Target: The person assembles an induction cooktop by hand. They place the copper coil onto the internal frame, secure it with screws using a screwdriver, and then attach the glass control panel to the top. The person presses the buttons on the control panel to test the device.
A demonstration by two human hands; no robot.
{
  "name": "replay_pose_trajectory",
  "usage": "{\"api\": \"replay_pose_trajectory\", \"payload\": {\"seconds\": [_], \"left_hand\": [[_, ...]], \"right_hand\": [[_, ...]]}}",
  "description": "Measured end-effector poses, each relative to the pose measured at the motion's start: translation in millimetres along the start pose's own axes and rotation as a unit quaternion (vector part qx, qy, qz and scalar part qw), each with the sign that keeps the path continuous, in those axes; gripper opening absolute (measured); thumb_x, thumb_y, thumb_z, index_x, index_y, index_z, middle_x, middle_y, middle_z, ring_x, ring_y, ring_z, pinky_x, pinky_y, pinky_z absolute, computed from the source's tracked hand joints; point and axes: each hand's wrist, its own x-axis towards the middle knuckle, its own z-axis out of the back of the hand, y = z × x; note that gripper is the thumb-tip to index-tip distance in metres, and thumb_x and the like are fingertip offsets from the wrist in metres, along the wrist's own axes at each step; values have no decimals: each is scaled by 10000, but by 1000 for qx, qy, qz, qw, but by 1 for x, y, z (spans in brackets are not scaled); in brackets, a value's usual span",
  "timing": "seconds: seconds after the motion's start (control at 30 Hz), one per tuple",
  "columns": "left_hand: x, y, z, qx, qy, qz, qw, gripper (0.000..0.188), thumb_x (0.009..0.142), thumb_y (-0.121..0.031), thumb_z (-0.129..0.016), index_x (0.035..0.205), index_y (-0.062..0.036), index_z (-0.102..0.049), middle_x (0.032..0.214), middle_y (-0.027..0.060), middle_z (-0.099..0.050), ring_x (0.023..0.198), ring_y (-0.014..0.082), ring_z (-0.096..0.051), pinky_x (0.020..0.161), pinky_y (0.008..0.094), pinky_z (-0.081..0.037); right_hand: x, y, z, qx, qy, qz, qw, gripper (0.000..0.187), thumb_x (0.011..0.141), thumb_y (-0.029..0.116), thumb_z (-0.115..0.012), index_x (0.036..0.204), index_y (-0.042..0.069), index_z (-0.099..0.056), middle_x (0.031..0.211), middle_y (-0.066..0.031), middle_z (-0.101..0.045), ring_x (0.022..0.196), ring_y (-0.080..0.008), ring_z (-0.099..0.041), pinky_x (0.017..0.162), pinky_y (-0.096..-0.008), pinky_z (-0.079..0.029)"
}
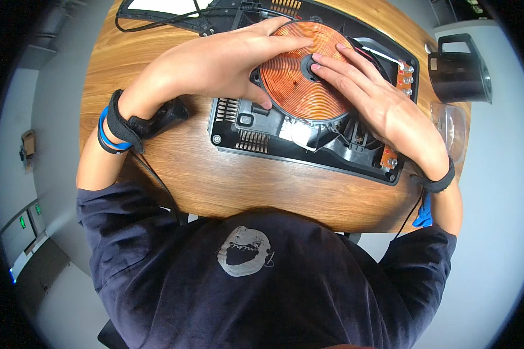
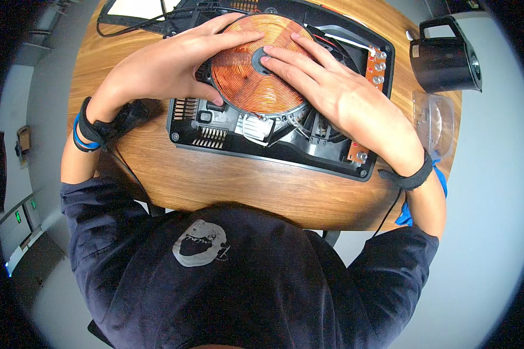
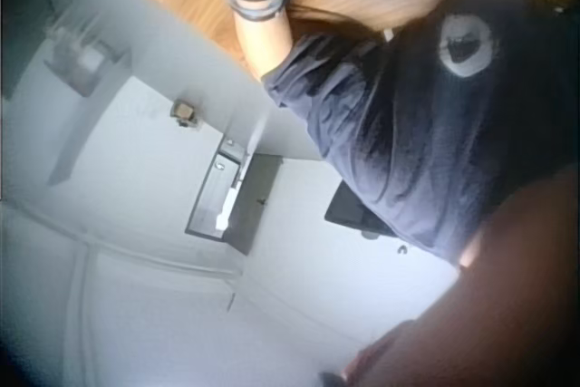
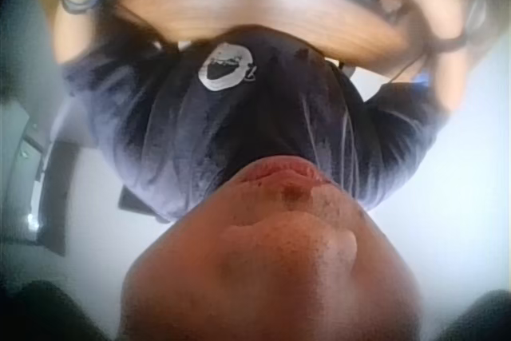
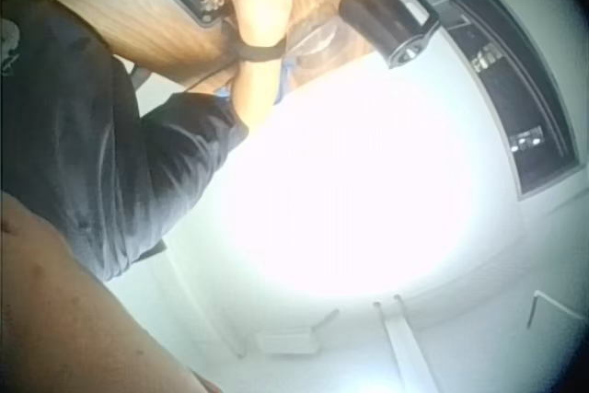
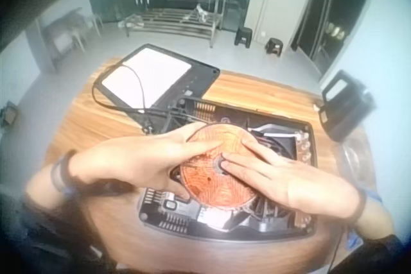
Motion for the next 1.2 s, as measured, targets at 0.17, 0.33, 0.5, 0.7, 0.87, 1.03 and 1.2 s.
{"api": "replay_pose_trajectory", "payload": {"seconds": [0.17, 0.33, 0.5, 0.7, 0.87, 1.03, 1.2], "left_hand": [[0, -4, 1, -31, 9, 16, 999, 1229, 723, -43, -1026, 1795, -180, -441, 1848, 222, -360, 1650, 436, -463, 1345, 473, -458], [-2, -13, 1, 37, -7, 32, 999, 1090, 797, -171, -1015, 1754, -158, -494, 1799, 241, -433, 1576, 431, -542, 1279, 458, -510], [-4, -11, -9, 95, -23, 48, 994, 1106, 799, -194, -1007, 1769, -175, -477, 1786, 255, -465, 1619, 425, -500, 1319, 482, -466], [22, -52, 41, 3, 124, 82, 989, 996, 946, -386, -919, 1771, -75, -456, 1780, 308, -389, 1660, 472, -376, 1376, 505, -367], [11, -39, 25, 112, 84, 63, 988, 974, 936, -395, -924, 1746, -66, -494, 1738, 331, -445, 1649, 481, -394, 1368, 518, -379], [8, -39, 28, 91, 86, 64, 990, 1004, 941, -353, -921, 1770, -59, -438, 1769, 344, -408, 1693, 480, -329, 1379, 529, -363], [-12, 2, 11, 145, -11, 30, 989, 1035, 828, -204, -986, 1740, -130, -501, 1757, 225, -519, 1656, 419, -458, 1358, 496, -419]], "right_hand": [[0, -2, 1, -12, 8, 4, 1000, 673, 1072, 109, -520, 1745, 109, -483, 1806, -63, -479, 1731, -399, -348, 1334, -466, -492], [2, -3, 0, -9, 8, 6, 1000, 674, 1066, 100, -526, 1739, 112, -491, 1802, -57, -482, 1731, -388, -351, 1323, -460, -508], [0, -2, -4, -3, 7, 2, 1000, 688, 1036, 58, -578, 1720, 105, -519, 1786, -57, -504, 1718, -377, -382, 1315, -454, -517], [-3, -2, -10, 0, -12, -6, 1000, 738, 992, -4, -679, 1709, 104, -545, 1786, -81, -511, 1721, -364, -386, 1350, -530, -456], [-1, -3, -7, -33, -8, 12, 999, 744, 999, 122, -753, 1713, 109, -547, 1796, -103, -503, 1735, -373, -363, 1409, -590, -333], [-1, -4, -12, 16, -19, 3, 1000, 723, 1039, 259, -768, 1712, 110, -549, 1798, -104, -502, 1733, -386, -359, 1407, -594, -335], [3, 0, -3, 36, -5, -7, 999, 755, 1005, 219, -807, 1704, 96, -550, 1804, -101, -495, 1723, -395, -372, 1390, -588, -365]]}}
